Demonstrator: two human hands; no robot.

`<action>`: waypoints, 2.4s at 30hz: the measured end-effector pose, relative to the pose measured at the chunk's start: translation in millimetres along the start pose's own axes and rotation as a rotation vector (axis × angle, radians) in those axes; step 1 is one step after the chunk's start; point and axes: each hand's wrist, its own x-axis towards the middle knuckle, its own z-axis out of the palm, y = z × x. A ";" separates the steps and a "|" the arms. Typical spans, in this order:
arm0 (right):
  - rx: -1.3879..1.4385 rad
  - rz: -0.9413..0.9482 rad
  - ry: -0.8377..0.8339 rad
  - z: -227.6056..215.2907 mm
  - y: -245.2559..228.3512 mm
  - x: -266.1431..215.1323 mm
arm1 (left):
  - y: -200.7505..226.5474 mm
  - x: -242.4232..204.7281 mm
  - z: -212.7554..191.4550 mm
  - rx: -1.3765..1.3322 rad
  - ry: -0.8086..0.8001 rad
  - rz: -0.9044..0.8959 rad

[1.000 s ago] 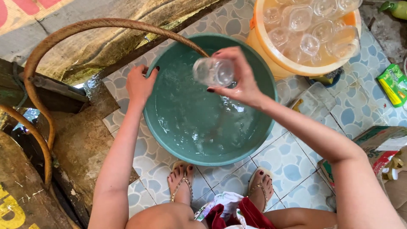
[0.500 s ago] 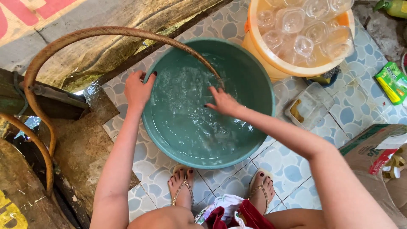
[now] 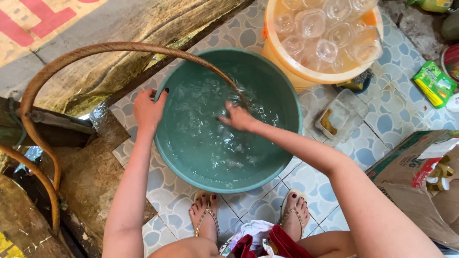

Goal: Rinsing small plastic containers in a basin of water and transferring them to a larger bucket.

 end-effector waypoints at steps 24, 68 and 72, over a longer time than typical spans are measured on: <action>0.608 -0.416 0.624 -177.9 -24.6 -100.3 | -8.9 6.2 9.1 0.071 0.001 -0.030; -0.257 -0.656 0.423 -95.1 -1.4 -110.0 | 0.2 0.1 -1.8 0.022 -0.018 -0.032; -0.156 -0.623 0.417 -119.1 -9.9 -124.1 | 1.1 -0.2 -2.0 0.010 -0.034 -0.046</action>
